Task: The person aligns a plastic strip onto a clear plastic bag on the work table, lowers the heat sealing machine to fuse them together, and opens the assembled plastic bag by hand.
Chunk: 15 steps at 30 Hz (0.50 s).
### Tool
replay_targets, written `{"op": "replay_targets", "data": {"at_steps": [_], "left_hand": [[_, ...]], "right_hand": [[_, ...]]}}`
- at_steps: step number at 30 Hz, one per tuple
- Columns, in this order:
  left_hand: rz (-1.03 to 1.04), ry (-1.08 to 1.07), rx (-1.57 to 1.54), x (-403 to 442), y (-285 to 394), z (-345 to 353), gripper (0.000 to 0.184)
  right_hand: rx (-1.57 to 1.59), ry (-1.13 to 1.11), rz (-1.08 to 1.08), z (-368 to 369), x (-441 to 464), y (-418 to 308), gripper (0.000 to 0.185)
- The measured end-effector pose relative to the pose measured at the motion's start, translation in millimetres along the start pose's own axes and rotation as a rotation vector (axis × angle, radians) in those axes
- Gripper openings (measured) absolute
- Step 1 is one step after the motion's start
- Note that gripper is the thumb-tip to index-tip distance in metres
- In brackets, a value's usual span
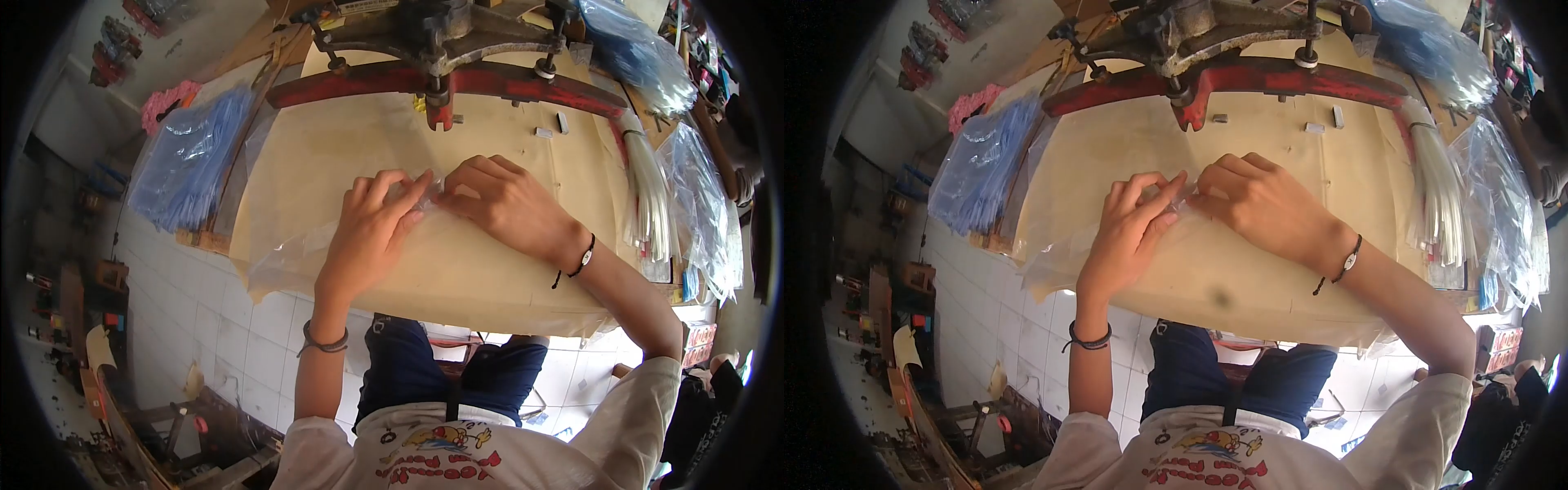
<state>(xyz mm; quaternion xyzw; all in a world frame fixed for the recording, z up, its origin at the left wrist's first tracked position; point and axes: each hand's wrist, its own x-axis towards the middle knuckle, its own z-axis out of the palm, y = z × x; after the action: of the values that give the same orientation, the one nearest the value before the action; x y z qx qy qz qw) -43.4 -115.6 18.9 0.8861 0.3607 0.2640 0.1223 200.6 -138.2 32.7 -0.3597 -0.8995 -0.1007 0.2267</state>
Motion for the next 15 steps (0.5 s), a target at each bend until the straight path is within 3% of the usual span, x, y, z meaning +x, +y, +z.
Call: {"op": "replay_targets", "data": {"at_steps": [10,15], "left_hand": [[0.067,0.076,0.001,-4.5,1.0,-1.1,0.042],[0.085,0.025,-0.054,-2.7,3.1,3.4,0.046]], "right_hand": [[0.202,-0.063,0.073,-10.2,-5.1,-2.5,0.032],[0.249,-0.076,0.008,-9.1,-13.7,4.4,0.031]]}}
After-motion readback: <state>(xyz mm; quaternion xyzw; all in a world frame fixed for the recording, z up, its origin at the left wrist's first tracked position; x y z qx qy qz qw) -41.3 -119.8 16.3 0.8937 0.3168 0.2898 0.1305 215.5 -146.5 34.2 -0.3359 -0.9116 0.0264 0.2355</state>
